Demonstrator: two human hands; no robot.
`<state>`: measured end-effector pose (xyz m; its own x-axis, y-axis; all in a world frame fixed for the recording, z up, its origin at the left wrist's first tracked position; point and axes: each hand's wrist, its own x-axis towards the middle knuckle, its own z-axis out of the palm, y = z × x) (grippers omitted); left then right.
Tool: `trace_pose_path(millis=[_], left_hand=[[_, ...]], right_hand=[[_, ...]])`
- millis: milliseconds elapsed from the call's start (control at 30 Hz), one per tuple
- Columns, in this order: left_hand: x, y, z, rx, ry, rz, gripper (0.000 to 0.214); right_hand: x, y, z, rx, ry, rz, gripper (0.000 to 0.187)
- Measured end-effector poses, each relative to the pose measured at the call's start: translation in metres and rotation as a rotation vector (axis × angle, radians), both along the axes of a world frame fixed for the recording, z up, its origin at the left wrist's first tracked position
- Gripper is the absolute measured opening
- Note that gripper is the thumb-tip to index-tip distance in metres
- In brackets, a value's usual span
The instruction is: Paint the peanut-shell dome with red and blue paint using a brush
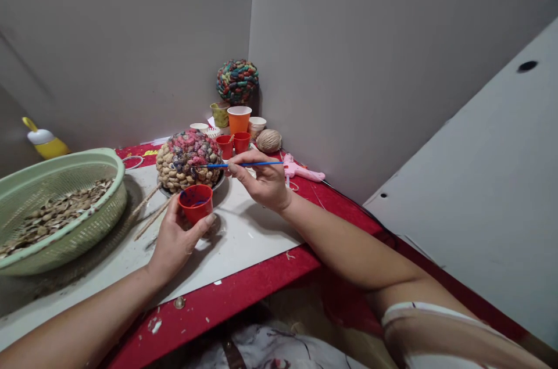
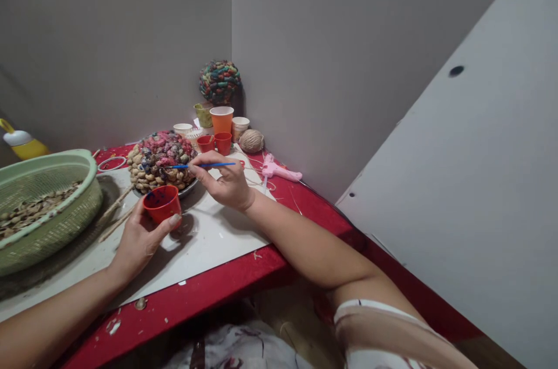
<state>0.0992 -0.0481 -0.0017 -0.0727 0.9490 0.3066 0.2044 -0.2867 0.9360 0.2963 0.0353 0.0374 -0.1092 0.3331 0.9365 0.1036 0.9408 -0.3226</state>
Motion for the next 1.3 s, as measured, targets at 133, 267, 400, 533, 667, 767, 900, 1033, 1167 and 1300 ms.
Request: trace_pose_path(millis=[133, 267, 400, 533, 667, 767, 900, 1033, 1167, 1300], left_hand=[[0.000, 0.000, 0.000, -0.001, 0.005, 0.005, 0.051], [-0.001, 0.000, 0.000, -0.012, -0.003, 0.012, 0.051], [0.000, -0.002, 0.003, -0.019, 0.008, 0.012, 0.051], [0.001, -0.002, 0.005, -0.023, 0.024, 0.017, 0.052], [0.001, -0.002, 0.003, -0.023, 0.014, 0.003, 0.052], [0.001, -0.001, 0.002, -0.023, 0.024, -0.002, 0.052], [0.001, -0.001, 0.000, -0.037, 0.022, -0.012, 0.053], [0.001, -0.001, 0.000, -0.024, 0.027, -0.006, 0.053], [0.002, 0.000, 0.001, -0.017, 0.033, 0.013, 0.052], [0.003, -0.001, 0.003, -0.008, 0.051, 0.021, 0.051]], right_hand=[[0.002, 0.003, 0.000, 0.070, -0.057, -0.022, 0.005], [0.004, 0.004, 0.000, 0.147, -0.079, 0.030, 0.004], [0.007, 0.001, 0.002, 0.191, -0.118, 0.081, 0.008], [0.007, -0.005, 0.004, 0.132, -0.154, 0.104, 0.008], [0.004, -0.006, 0.005, 0.023, -0.105, 0.084, 0.006], [0.003, -0.006, 0.007, -0.111, -0.031, 0.046, 0.009], [0.001, -0.005, 0.010, -0.412, 0.133, 0.197, 0.021], [-0.005, -0.002, 0.009, -0.606, 0.186, 0.319, 0.039], [-0.002, 0.003, 0.014, -0.637, 0.251, 0.306, 0.046], [0.010, -0.001, 0.023, -0.651, 0.099, 0.414, 0.042]])
